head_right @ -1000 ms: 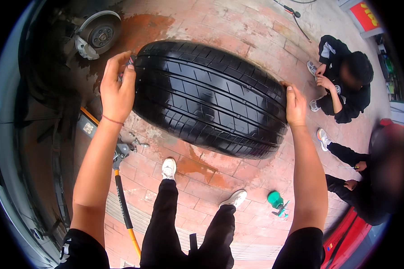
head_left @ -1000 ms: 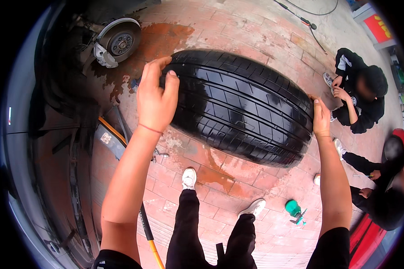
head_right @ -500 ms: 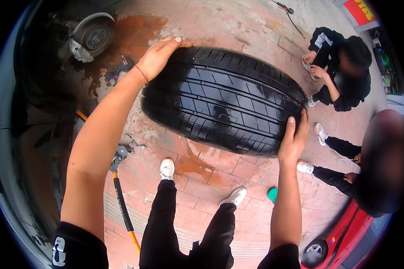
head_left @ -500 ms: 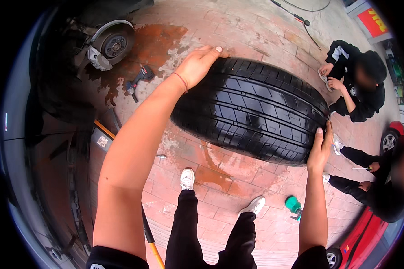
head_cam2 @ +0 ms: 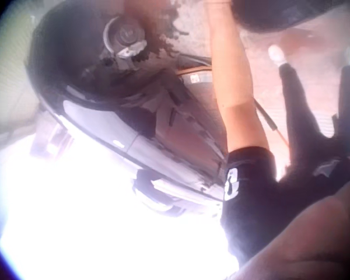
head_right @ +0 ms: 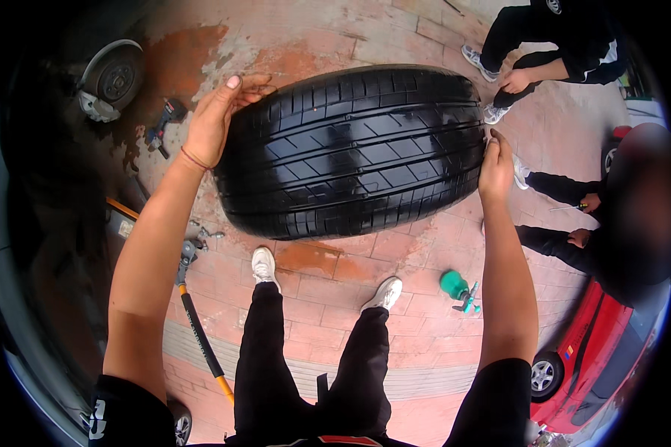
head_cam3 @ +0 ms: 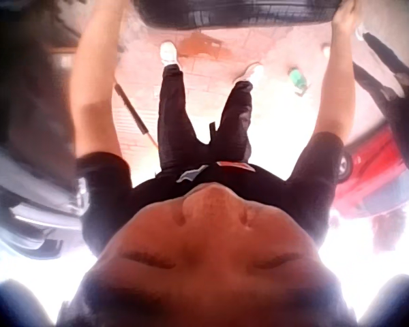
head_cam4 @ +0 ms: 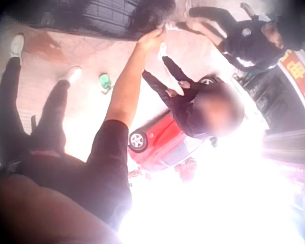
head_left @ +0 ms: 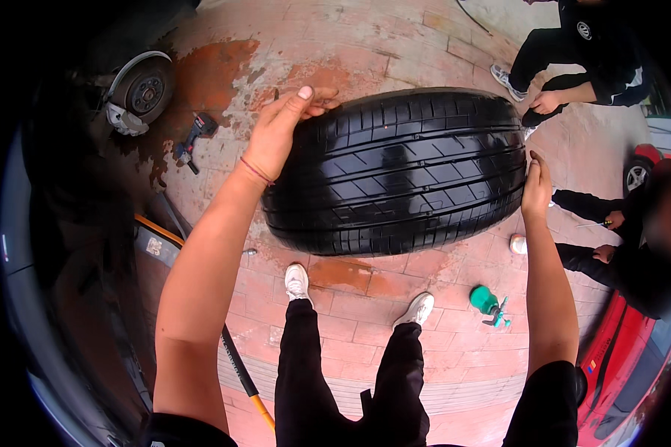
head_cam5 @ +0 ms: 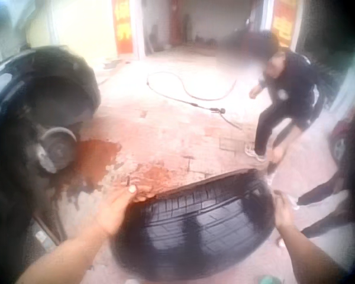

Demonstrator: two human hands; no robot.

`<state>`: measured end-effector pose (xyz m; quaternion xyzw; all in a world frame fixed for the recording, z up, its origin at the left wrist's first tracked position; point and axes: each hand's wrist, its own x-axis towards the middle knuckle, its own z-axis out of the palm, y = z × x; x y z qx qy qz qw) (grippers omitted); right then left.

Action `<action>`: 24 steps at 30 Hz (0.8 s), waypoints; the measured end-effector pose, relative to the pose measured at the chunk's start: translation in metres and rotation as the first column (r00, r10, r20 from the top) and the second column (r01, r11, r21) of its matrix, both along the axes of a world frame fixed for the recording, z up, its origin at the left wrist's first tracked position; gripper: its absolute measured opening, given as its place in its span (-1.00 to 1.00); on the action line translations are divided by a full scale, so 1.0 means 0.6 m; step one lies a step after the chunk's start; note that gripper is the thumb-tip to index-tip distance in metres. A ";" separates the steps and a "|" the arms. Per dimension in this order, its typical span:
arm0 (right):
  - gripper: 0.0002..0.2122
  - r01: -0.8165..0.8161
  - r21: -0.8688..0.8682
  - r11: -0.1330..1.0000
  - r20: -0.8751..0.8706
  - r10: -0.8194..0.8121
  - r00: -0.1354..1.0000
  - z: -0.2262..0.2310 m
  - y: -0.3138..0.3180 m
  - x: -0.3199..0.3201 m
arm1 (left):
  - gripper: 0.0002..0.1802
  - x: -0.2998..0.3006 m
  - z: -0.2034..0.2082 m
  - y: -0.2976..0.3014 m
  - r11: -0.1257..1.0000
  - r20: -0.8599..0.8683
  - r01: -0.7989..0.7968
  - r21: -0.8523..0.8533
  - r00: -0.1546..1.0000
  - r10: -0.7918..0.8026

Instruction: The person applies a liquid sealant from a green spray bottle along the inner bead of a car tire mounted on a rim. They rotate the tire to cover the circumference, then inspect the bead by hand.

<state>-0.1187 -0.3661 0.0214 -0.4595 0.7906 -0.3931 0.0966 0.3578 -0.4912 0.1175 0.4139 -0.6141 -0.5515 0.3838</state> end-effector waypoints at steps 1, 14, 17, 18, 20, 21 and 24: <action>-0.56 0.109 0.011 0.994 -0.035 -0.109 0.993 0.000 0.002 -0.016 | -0.31 -0.012 -0.005 0.003 1.000 -0.058 -0.007 0.027 0.998 0.009; -0.44 0.311 -0.077 0.947 0.986 0.119 -0.119 -0.049 0.287 0.318 | -0.30 -0.117 -0.001 0.183 0.964 -0.319 0.265 0.013 0.915 -0.247; -0.44 0.378 -0.129 0.917 0.972 0.191 -0.134 -0.081 0.309 0.278 | -0.36 -0.155 -0.015 0.211 0.920 -0.272 0.380 -0.096 0.879 -0.392; -0.43 0.377 -0.132 0.917 0.965 0.206 -0.161 -0.078 0.307 0.275 | -0.39 -0.176 -0.010 0.231 0.912 -0.297 0.402 -0.077 0.864 -0.406; -0.40 0.378 -0.133 0.916 0.953 0.223 -0.205 -0.067 0.313 0.269 | -0.35 -0.202 -0.013 0.259 0.888 -0.272 0.451 -0.092 0.846 -0.458; -0.39 0.381 -0.130 0.915 0.948 0.227 -0.222 -0.062 0.321 0.265 | -0.28 -0.210 -0.014 0.271 0.869 -0.233 0.485 -0.102 0.837 -0.495; -0.33 0.377 -0.159 0.912 0.971 0.214 -0.108 -0.094 0.358 0.224 | -0.32 -0.245 -0.026 0.324 0.865 -0.211 0.476 -0.156 0.840 -0.500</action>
